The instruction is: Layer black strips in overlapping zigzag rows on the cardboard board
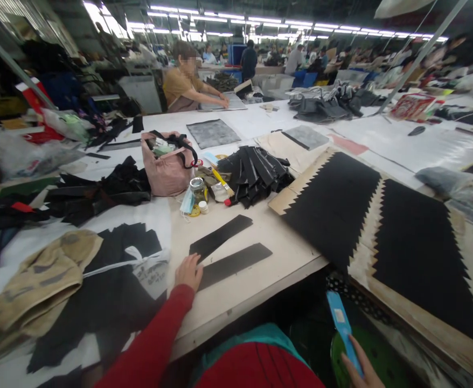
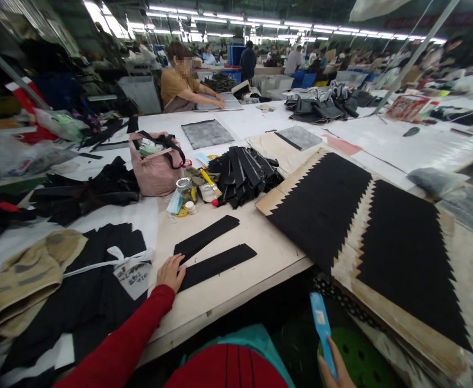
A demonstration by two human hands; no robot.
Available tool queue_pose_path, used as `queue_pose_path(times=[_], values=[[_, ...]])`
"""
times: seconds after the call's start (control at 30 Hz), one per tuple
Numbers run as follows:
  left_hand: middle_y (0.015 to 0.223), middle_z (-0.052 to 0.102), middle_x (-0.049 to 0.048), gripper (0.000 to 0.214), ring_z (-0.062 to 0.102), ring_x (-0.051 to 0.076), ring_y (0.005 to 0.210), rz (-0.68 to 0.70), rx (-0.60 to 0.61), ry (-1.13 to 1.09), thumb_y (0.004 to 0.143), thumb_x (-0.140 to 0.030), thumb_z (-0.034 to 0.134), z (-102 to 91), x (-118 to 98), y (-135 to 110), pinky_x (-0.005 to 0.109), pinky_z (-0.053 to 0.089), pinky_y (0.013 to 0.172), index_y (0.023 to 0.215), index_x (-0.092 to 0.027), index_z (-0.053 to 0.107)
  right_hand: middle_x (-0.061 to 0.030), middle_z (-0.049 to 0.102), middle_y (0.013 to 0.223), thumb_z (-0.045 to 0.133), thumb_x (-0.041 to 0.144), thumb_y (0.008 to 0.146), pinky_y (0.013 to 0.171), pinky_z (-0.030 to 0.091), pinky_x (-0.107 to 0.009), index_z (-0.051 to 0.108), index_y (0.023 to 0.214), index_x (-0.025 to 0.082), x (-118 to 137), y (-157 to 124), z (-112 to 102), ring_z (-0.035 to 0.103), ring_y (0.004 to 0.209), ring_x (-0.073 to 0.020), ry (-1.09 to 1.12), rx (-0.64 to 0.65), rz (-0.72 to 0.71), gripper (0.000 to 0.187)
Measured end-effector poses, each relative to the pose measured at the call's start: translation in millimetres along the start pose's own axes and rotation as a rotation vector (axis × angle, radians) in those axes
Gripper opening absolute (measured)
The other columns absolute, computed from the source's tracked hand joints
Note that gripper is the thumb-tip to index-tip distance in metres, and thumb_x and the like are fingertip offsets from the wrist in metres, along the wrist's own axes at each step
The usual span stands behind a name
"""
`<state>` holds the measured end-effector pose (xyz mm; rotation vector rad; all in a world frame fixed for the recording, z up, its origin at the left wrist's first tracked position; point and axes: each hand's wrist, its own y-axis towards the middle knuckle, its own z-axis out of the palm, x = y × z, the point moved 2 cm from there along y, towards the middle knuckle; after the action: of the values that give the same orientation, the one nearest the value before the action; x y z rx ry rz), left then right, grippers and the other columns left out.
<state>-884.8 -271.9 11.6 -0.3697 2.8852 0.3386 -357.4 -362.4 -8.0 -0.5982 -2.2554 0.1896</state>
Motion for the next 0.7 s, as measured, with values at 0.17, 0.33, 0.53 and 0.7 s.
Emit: queue_pose_path(times=[0.17,0.33,0.53,0.7], values=[[0.119,0.052,0.007,0.036,0.044,0.022,0.11,-0.018,0.022,0.009,0.082,-0.032,0.036,-4.9,-5.2,-0.1,0.037,0.037,0.09,0.111,-0.018,0.052,-0.0064,0.053,0.118,0.028,0.051,0.081,0.079,0.047,-0.032,0.024,0.135,0.022,107.4,32.7,19.0,0.057,0.097,-0.0212,-0.151,0.181,-0.454,0.061],[0.121,0.051,0.0074,0.036,0.043,0.022,0.111,-0.021,0.034,0.007,0.082,-0.031,0.036,-5.2,-7.5,-0.3,0.038,0.037,0.091,0.112,-0.018,0.052,-0.01,0.044,0.127,0.028,0.026,0.084,0.087,0.041,-0.029,0.027,0.134,0.013,215.0,92.0,52.2,0.049,0.108,-0.018,-0.528,0.266,-0.666,0.051],[0.118,0.053,0.0074,0.036,0.046,0.023,0.109,0.004,-0.002,0.027,0.082,-0.032,0.036,-1.7,-3.3,2.1,0.038,0.038,0.09,0.11,-0.017,0.054,-0.0157,0.043,0.124,0.04,0.02,0.082,0.092,0.032,-0.041,0.039,0.127,0.013,305.2,138.0,91.8,0.041,0.11,-0.0268,-0.613,0.207,-0.736,0.046],[0.115,0.055,0.01,0.037,0.048,0.024,0.106,0.063,-0.021,0.037,0.084,-0.033,0.033,-1.6,-4.1,6.1,0.039,0.04,0.089,0.108,-0.015,0.054,-0.0138,0.053,0.103,0.053,0.035,0.076,0.08,0.04,-0.036,0.055,0.106,0.012,312.5,118.9,132.8,0.047,0.098,-0.0245,-0.655,0.296,-0.724,0.038]])
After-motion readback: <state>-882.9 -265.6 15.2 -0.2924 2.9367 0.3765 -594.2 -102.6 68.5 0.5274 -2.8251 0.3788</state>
